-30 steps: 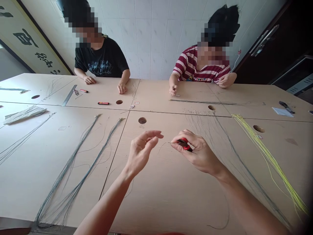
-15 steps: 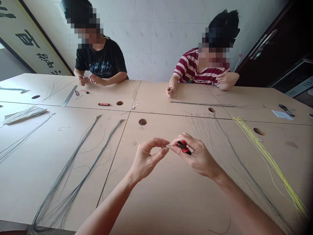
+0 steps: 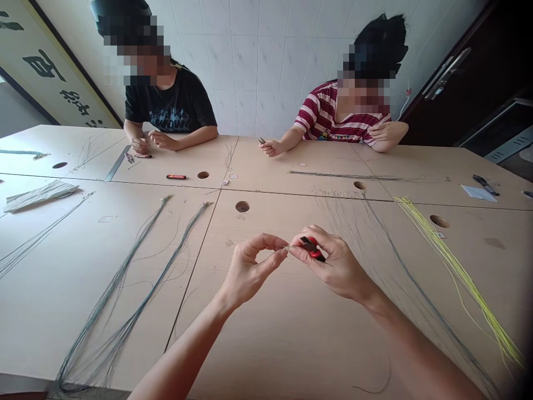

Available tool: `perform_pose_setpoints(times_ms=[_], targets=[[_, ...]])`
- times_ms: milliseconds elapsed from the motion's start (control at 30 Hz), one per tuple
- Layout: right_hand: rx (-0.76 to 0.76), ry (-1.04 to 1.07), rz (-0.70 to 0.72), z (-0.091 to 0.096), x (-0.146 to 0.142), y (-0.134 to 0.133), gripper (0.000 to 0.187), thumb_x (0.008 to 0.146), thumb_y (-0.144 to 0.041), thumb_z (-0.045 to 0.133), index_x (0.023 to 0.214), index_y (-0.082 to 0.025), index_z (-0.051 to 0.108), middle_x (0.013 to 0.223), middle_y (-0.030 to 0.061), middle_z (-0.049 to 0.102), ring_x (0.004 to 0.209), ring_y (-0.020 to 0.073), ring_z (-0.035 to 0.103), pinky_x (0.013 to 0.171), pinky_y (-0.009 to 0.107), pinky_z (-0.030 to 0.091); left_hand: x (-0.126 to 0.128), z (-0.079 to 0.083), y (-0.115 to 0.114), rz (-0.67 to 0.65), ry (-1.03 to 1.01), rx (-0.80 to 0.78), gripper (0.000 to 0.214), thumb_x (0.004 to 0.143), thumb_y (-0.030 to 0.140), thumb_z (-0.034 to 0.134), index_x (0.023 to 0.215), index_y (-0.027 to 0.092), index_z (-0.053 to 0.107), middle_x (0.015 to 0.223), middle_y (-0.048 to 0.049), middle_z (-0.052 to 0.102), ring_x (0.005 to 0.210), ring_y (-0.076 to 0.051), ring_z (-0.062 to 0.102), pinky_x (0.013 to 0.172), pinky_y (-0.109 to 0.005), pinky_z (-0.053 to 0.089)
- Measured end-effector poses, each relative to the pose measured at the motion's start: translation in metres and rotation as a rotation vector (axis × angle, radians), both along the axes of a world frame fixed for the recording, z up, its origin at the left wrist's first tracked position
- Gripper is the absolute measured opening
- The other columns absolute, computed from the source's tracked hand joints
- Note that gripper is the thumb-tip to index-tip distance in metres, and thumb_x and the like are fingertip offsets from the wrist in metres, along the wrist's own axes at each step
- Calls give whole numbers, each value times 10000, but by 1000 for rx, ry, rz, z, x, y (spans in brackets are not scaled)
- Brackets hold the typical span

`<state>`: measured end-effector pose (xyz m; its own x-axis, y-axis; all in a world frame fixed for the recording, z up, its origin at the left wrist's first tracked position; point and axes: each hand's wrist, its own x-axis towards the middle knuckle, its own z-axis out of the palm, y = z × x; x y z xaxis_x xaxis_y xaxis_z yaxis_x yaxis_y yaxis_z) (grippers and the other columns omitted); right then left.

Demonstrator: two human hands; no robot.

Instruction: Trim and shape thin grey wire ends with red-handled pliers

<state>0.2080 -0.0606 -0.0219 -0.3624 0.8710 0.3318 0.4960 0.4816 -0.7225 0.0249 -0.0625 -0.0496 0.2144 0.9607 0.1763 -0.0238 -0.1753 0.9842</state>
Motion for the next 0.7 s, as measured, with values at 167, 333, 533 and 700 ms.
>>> perform_pose_setpoints(times_ms=[167, 333, 533, 700], targets=[[-8, 8, 1, -1, 0, -1, 138, 925, -271, 560, 796, -223, 557, 707, -26, 489, 685, 121, 483, 608, 247, 380, 1, 0, 1, -8, -5, 4, 86, 839, 283, 691, 878, 207, 703, 865, -19, 703, 849, -150, 618, 840, -296, 473], [-13, 8, -4, -2, 0, -1, 147, 928, -273, 556, 791, -220, 556, 708, -24, 490, 678, 117, 479, 600, 244, 380, 1, 0, 1, -14, -9, -7, 96, 851, 298, 679, 870, 205, 696, 846, -18, 701, 830, -149, 621, 825, -294, 477], [-31, 12, -31, -3, 1, -2, 158, 914, -307, 581, 782, -220, 571, 717, -22, 515, 660, 118, 477, 607, 251, 396, 0, -1, 1, -16, 1, -34, 129, 869, 313, 653, 837, 190, 676, 780, -17, 686, 788, -140, 612, 756, -265, 471], [-28, 35, -44, -4, 2, -3, 93, 884, -322, 631, 870, -236, 598, 750, -24, 533, 699, 122, 511, 645, 251, 423, 0, 0, 2, -6, 17, -44, 142, 870, 317, 648, 828, 183, 669, 768, -18, 680, 771, -136, 604, 738, -256, 461]])
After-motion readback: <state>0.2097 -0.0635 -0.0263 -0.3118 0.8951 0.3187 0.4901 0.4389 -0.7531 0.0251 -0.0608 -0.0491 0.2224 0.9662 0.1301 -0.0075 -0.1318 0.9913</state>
